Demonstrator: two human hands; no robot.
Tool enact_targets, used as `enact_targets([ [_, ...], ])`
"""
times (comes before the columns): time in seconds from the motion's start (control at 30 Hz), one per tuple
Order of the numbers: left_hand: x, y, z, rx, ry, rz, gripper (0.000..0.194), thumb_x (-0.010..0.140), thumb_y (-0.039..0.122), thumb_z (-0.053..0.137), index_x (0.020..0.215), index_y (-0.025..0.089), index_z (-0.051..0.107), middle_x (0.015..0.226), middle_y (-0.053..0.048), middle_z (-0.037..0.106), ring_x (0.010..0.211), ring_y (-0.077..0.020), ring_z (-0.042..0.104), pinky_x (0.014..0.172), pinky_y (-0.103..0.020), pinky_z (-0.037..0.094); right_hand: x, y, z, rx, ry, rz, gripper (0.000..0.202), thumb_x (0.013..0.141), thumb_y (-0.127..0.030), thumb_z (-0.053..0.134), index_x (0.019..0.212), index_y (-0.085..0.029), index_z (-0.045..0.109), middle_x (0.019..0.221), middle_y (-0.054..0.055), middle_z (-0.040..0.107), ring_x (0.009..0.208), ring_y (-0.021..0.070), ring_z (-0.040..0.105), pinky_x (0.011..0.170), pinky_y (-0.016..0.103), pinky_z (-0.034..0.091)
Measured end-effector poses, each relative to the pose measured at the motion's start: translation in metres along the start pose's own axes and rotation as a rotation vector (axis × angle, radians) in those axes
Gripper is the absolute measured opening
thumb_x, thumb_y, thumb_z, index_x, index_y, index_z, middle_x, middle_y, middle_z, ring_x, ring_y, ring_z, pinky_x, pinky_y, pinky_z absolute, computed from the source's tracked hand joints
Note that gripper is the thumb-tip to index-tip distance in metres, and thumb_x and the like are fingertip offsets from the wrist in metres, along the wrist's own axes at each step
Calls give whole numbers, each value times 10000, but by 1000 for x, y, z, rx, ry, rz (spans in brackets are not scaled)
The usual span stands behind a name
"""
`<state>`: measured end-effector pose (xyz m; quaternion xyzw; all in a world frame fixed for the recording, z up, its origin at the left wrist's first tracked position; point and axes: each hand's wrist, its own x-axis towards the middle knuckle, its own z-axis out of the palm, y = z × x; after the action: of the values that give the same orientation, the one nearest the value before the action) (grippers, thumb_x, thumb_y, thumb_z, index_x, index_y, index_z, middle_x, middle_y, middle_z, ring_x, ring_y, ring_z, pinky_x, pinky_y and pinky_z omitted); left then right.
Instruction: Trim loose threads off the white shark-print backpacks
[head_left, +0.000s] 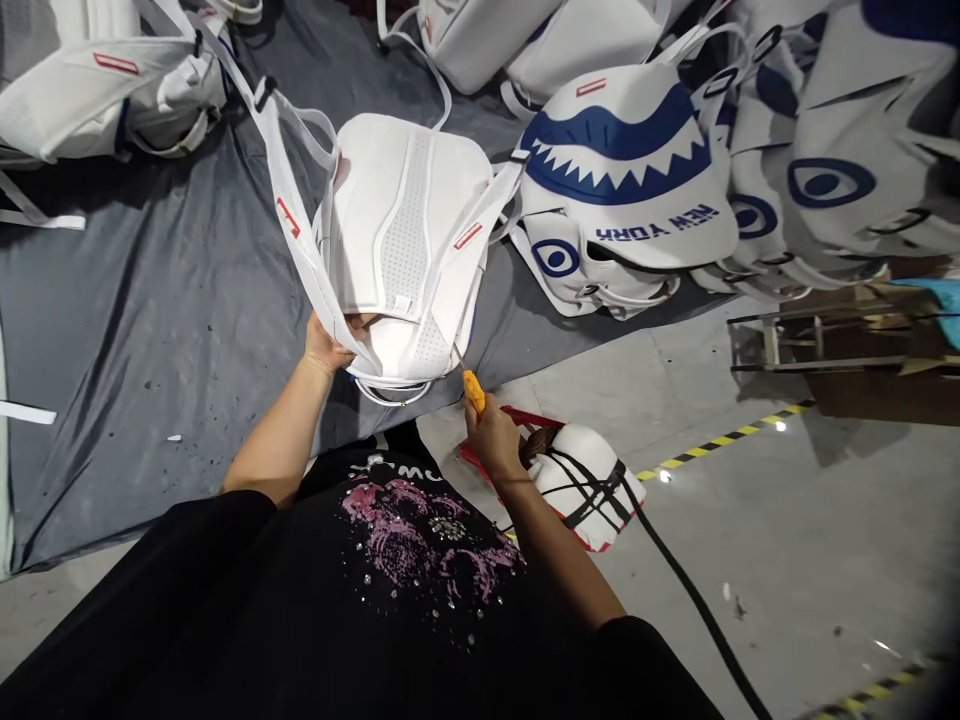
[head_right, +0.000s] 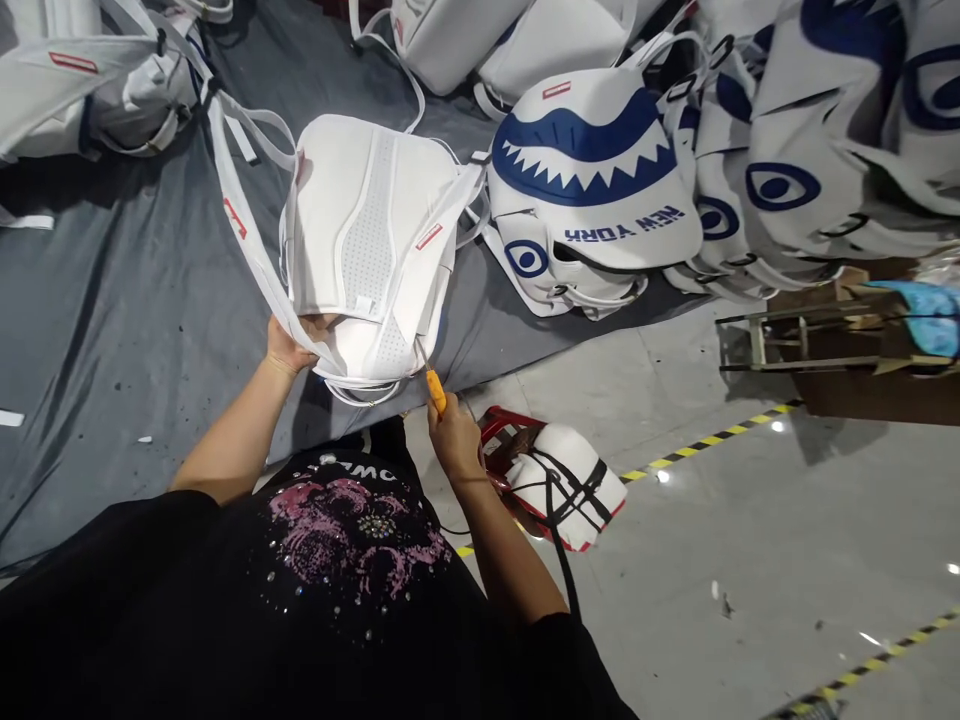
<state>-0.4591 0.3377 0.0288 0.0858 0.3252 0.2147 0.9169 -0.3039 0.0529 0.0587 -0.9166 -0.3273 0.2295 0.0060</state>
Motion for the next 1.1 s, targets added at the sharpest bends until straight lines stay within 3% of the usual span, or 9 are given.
enact_targets([
  [0.2,1,-3,5,-12,-32,5,664,940,657,263,882,142,678,895,-206,750,337,-51,313,252,-155,92,-10,7,4,86,-14,41,357,1037,-431,434,1182,-157,613,884,111,728,804,268,703,614,292,338],
  [0.37,0,0,4,2,-11,-19,627,930,669,306,884,158,666,868,-177,744,345,-46,311,251,-144,116,-67,16,1,112,-93,131,342,1022,-396,478,1217,-144,603,862,105,730,756,238,690,609,275,334],
  [0.47,0,1,4,1,-18,-22,642,956,653,242,792,163,622,852,-170,740,329,-38,277,244,-150,111,-88,7,3,106,-197,87,313,1020,-401,494,1189,-165,612,889,100,743,780,231,694,629,272,329],
  [0.57,1,2,4,-14,-14,-29,670,960,678,223,689,166,559,808,-177,729,328,-42,279,239,-162,117,-87,-6,6,81,-249,40,313,1042,-420,447,1173,-187,610,931,98,752,828,242,705,633,281,311],
  [0.73,0,0,6,-27,-32,-47,699,954,724,241,719,161,582,723,-133,688,337,-43,292,236,-157,158,-77,-22,10,24,-339,35,338,1051,-429,417,1215,-191,592,1005,111,757,925,262,719,646,284,331],
  [0.83,0,-3,10,-7,-50,-28,765,934,785,186,756,165,598,780,-154,708,360,-68,402,244,-152,168,-74,-33,10,-3,-424,-17,336,1042,-435,438,1211,-191,596,1059,119,757,979,270,720,661,285,356],
  [1.0,-7,-4,20,-2,71,77,625,959,738,322,921,189,620,747,-55,688,483,-103,578,298,-142,252,-72,-42,-1,2,-399,-35,339,1045,-444,428,1196,-194,600,1060,116,758,984,261,725,691,280,395],
  [1.1,-29,-13,18,341,267,263,450,951,617,497,1104,209,610,922,-51,717,704,-134,686,440,-156,432,-74,-41,-3,24,-402,-44,339,1044,-442,433,1184,-191,613,1054,121,761,980,271,729,692,285,404],
])
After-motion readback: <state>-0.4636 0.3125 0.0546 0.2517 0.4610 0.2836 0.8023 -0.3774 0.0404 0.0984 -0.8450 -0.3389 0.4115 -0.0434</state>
